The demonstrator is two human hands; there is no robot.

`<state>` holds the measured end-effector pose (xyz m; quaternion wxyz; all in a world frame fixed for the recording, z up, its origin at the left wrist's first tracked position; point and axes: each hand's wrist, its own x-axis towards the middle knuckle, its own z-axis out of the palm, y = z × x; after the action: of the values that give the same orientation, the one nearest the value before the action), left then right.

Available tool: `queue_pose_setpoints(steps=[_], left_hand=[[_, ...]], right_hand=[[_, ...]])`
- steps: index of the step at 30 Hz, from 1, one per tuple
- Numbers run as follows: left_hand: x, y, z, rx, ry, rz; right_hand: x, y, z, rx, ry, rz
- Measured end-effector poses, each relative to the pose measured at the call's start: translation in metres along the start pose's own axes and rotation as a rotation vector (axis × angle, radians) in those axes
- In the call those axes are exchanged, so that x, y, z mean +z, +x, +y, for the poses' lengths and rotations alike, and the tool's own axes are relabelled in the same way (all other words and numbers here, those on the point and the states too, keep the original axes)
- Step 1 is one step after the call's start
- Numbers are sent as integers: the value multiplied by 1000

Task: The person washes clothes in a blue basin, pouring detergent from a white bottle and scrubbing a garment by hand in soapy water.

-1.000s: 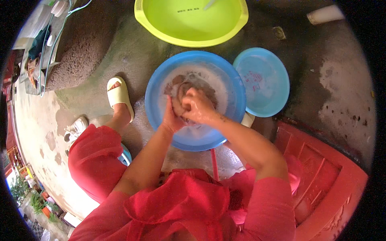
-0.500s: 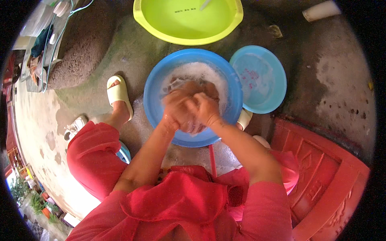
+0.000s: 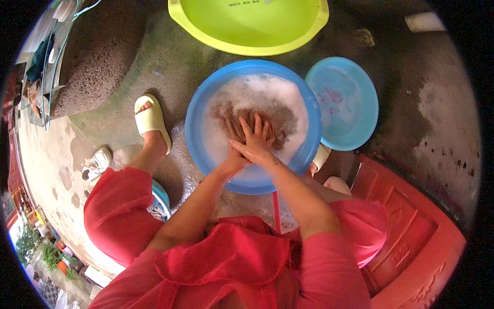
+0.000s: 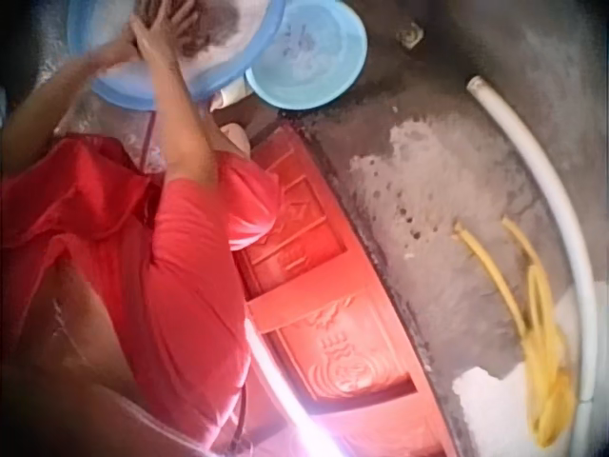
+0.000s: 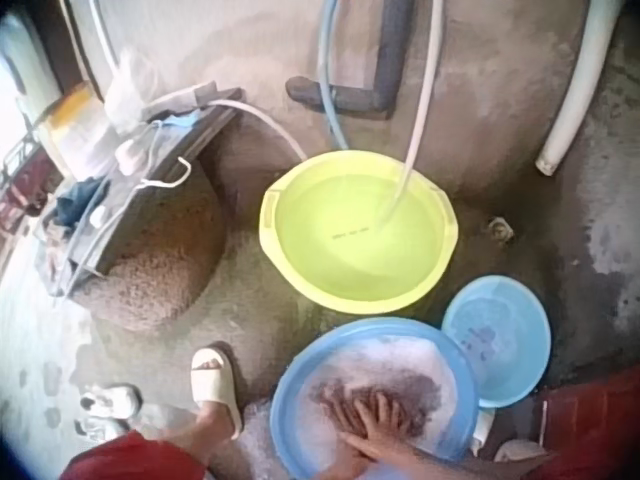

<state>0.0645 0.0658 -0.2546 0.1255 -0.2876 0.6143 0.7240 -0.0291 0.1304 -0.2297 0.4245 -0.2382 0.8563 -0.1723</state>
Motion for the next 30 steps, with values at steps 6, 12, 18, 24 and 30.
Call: queue_pose_setpoints(steps=[6,12,18,24,30], left_hand=[[-13,-8,-14,-472,-742,96],[-18,-3,-7,-375,-487,323],[-18,-6,26,-422,-566,477],[-19,-13,53,-352,-471,349],[-17,-21,86,-79,-314,376]], right_hand=[[76,51,27,159,186,23],[50,96,11,256,-127,-157],[-53,47,-8,21,52,20],[-100,-19,-14,-127,747,-65],[-160,-115,-97,-444,645,12]])
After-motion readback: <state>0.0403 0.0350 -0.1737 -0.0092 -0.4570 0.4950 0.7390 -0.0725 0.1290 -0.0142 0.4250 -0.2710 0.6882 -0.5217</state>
